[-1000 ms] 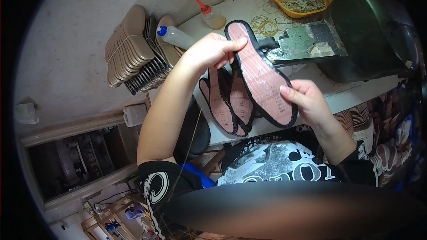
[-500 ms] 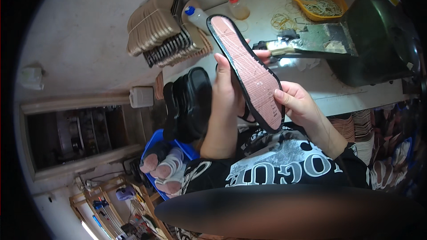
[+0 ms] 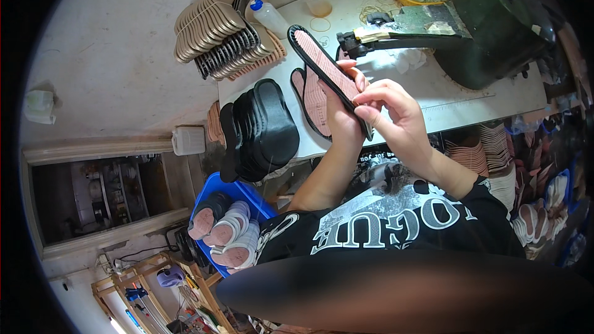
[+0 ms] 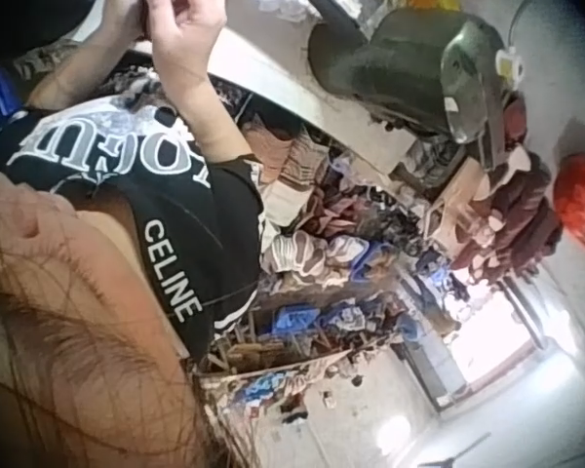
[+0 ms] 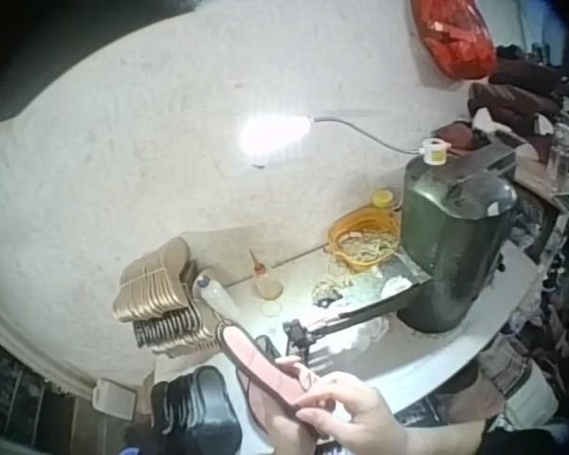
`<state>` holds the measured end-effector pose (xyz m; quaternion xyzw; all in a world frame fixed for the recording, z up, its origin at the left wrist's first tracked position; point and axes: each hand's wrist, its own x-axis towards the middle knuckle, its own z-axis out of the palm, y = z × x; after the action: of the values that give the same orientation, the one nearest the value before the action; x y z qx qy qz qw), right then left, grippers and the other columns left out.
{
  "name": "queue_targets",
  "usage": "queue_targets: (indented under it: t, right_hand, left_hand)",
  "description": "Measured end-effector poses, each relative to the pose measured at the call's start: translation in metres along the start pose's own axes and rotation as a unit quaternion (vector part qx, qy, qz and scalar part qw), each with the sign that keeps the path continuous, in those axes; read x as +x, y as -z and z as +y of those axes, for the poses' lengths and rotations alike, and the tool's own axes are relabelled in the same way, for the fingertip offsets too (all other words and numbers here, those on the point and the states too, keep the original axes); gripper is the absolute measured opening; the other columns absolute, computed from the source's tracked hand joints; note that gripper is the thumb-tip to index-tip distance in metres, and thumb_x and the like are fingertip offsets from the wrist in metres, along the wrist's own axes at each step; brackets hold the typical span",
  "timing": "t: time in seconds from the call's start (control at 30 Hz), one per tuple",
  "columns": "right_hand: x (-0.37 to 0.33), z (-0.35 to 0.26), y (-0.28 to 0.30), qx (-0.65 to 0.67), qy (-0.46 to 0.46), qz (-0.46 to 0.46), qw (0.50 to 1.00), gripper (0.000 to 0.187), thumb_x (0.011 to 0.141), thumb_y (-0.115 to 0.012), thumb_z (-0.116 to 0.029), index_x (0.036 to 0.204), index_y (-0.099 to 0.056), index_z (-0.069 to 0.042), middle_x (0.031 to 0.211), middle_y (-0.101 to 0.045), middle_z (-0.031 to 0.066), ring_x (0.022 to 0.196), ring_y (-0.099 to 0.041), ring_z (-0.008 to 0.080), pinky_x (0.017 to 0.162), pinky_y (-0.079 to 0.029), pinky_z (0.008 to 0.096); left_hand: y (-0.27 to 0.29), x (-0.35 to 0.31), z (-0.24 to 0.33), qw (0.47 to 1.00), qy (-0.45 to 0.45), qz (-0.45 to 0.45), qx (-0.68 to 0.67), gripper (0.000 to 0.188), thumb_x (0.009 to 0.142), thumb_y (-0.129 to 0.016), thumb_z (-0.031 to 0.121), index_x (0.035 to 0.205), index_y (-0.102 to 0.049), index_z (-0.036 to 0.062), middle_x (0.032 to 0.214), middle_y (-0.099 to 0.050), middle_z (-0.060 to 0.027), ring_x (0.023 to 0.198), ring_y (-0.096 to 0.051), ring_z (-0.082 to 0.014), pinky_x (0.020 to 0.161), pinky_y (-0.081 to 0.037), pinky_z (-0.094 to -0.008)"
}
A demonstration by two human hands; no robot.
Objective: Inspecting and assembling shoe insole components at a workbench.
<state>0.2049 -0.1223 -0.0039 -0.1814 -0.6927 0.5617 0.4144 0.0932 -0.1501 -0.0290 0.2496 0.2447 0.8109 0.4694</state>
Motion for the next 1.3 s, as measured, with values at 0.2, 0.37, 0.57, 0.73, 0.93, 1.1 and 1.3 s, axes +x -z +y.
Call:
queue_targets:
  t: [0.2,0.37,0.57,0.73,0.93,1.1,1.3]
  right_hand:
    - [0.001,-0.015,0.009,-0.036,-0.046,-0.036,0.998,0.011,0.084,-0.066,-0.009,0.087,-0.062,0.001,0.085,-0.056,0.0036,0.08,-0.049,0.0118,0.076,-0.039,0.0257]
    - [-0.003,-0.001,0.014,0.093,-0.121,-0.093,0.984,0.012,0.093,-0.055,-0.012,0.093,-0.051,-0.001,0.089,-0.048,0.0001,0.086,-0.045,0.008,0.079,-0.037,0.0225]
    - [-0.005,-0.001,0.017,0.123,-0.1,-0.102,0.982,0.01,0.094,-0.051,-0.012,0.098,-0.049,-0.003,0.092,-0.045,-0.0006,0.087,-0.043,0.0068,0.08,-0.037,0.0213]
    - [-0.004,-0.001,0.01,0.164,-0.091,-0.067,0.98,0.014,0.09,-0.057,-0.007,0.101,-0.049,-0.003,0.092,-0.048,-0.0003,0.086,-0.045,0.0071,0.079,-0.039,0.0219]
    - [-0.006,0.009,0.014,0.263,-0.176,-0.058,0.947,0.023,0.087,-0.06,-0.003,0.106,-0.047,-0.005,0.097,-0.05,0.0005,0.09,-0.049,0.0082,0.083,-0.042,0.0239]
    - [-0.002,0.008,0.014,0.273,-0.164,-0.07,0.945,0.029,0.086,-0.061,-0.001,0.112,-0.047,-0.003,0.095,-0.052,0.0017,0.089,-0.052,0.0094,0.082,-0.044,0.0247]
    - [-0.005,0.01,0.001,0.145,-0.095,-0.005,0.985,0.032,0.086,-0.061,0.0,0.114,-0.046,-0.001,0.098,-0.055,0.0037,0.091,-0.054,0.0102,0.083,-0.044,0.0252]
  left_hand:
    - [-0.008,-0.005,-0.002,0.994,-0.06,0.007,0.095,0.059,0.097,-0.031,0.055,0.11,-0.049,0.0003,0.078,-0.047,-0.0064,0.069,-0.047,-0.0133,0.057,-0.04,-0.0239]
    - [-0.002,-0.004,0.0,0.966,-0.083,-0.024,0.242,0.05,0.099,-0.027,0.051,0.111,-0.047,0.006,0.082,-0.042,-0.0001,0.072,-0.04,-0.0064,0.064,-0.034,-0.0196]
    - [-0.006,-0.006,0.006,0.952,-0.08,-0.005,0.296,0.038,0.101,-0.031,0.042,0.103,-0.047,0.0077,0.083,-0.045,0.0012,0.069,-0.041,-0.0045,0.06,-0.035,-0.0179]
    - [-0.006,-0.001,0.008,0.978,-0.003,0.029,0.208,0.042,0.099,-0.034,0.046,0.096,-0.048,0.0066,0.076,-0.047,0.0015,0.066,-0.044,-0.0053,0.06,-0.038,-0.0185]
    - [0.001,0.006,0.006,0.932,0.014,0.064,0.358,0.053,0.096,-0.032,0.056,0.077,-0.049,0.0095,0.065,-0.045,0.0033,0.056,-0.042,-0.0048,0.051,-0.035,-0.0196]
    - [-0.002,0.011,0.011,0.959,0.13,0.082,0.24,0.055,0.093,-0.035,0.061,0.072,-0.045,0.0115,0.061,-0.043,0.003,0.052,-0.041,-0.0057,0.047,-0.034,-0.0201]
    - [0.011,0.019,0.003,0.95,0.091,0.106,0.278,0.054,0.095,-0.032,0.059,0.07,-0.044,0.0122,0.059,-0.042,0.0031,0.05,-0.039,-0.0059,0.045,-0.032,-0.0205]
